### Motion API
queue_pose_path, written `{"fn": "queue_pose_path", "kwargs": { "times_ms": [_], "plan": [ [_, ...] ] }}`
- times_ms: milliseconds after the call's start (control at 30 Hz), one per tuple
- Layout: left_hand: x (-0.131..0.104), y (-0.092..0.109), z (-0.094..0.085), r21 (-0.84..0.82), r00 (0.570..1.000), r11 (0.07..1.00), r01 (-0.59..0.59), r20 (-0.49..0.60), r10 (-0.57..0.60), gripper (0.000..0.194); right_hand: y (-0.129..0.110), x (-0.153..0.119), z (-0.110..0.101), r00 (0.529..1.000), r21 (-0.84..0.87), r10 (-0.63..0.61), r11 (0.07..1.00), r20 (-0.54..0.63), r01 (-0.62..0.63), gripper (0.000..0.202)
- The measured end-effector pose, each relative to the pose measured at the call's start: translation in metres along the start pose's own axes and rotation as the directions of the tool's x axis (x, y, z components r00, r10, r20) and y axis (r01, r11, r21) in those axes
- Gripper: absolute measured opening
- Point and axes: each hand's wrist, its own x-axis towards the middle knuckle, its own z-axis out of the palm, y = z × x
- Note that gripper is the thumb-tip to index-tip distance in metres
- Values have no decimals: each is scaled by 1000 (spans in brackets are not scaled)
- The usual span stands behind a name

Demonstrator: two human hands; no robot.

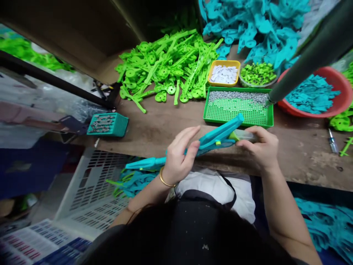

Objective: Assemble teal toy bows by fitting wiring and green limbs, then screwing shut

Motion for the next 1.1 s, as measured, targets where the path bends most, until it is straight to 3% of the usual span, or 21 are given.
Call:
{"fn": "queue_pose_path", "kwargs": {
  "times_ms": [100, 200, 300, 367, 433, 467, 567, 667, 733, 800, 867, 933, 1000, 1100],
  "plan": [
    [6, 4, 23, -249, 999, 968, 36, -4, -38, 28, -4, -4, 5, 1000, 11, 3, 1000, 19, -4, 42],
    [8, 0, 28, -372, 988, 924, 85, -86, -126, 25, -13, -5, 6, 998, -24, 50, 998, 32, -50, 42],
    [11, -10, 18, -333, 969, 929, 160, -126, -212, 28, -22, -7, 7, 967, 36, 19, 999, 253, -29, 34],
    [16, -18, 7, -285, 959, 929, 235, -92, -270, 29, -26, -10, 11, 895, 136, 1, 988, 446, -68, 38],
    [20, -25, -6, -257, 947, 925, 280, -86, -311, 31, -28, -15, 19, 847, 232, 16, 959, 532, -163, 45],
    [21, -27, -11, -242, 946, 929, 280, -94, -310, 31, -29, -18, 24, 844, 274, 28, 940, 536, -205, 47],
    [22, -27, -24, -174, 971, 964, 202, -93, -221, 34, -34, -23, 35, 863, 343, 33, 909, 505, -236, 45],
    [21, -25, -31, -92, 991, 989, 114, -64, -120, 33, -41, -20, 32, 838, 300, 18, 929, 546, -215, 39],
    [21, -26, -32, -14, 997, 997, 69, 39, -69, 31, -47, -15, 25, 760, 228, 21, 948, 649, -221, 35],
    [25, -29, -33, 55, 974, 998, 25, 223, -37, 32, -51, -13, 18, 634, 184, 53, 936, 772, -302, 33],
    [32, -29, -35, 82, 925, 997, -11, 380, -21, 35, -53, -16, 14, 546, 217, 85, 858, 833, -466, 32],
    [38, -26, -37, 103, 894, 993, -55, 448, 3, 40, -54, -21, 11, 538, 295, 132, 718, 832, -631, 35],
    [41, -18, -39, 184, 876, 968, -171, 477, 64, 52, -53, -25, 3, 537, 335, 221, 577, 814, -745, 39],
    [37, -3, -39, 428, 837, 805, -411, 527, 147, 65, -45, -25, -22, 449, 279, 376, 425, 811, -861, 40]
  ]
}}
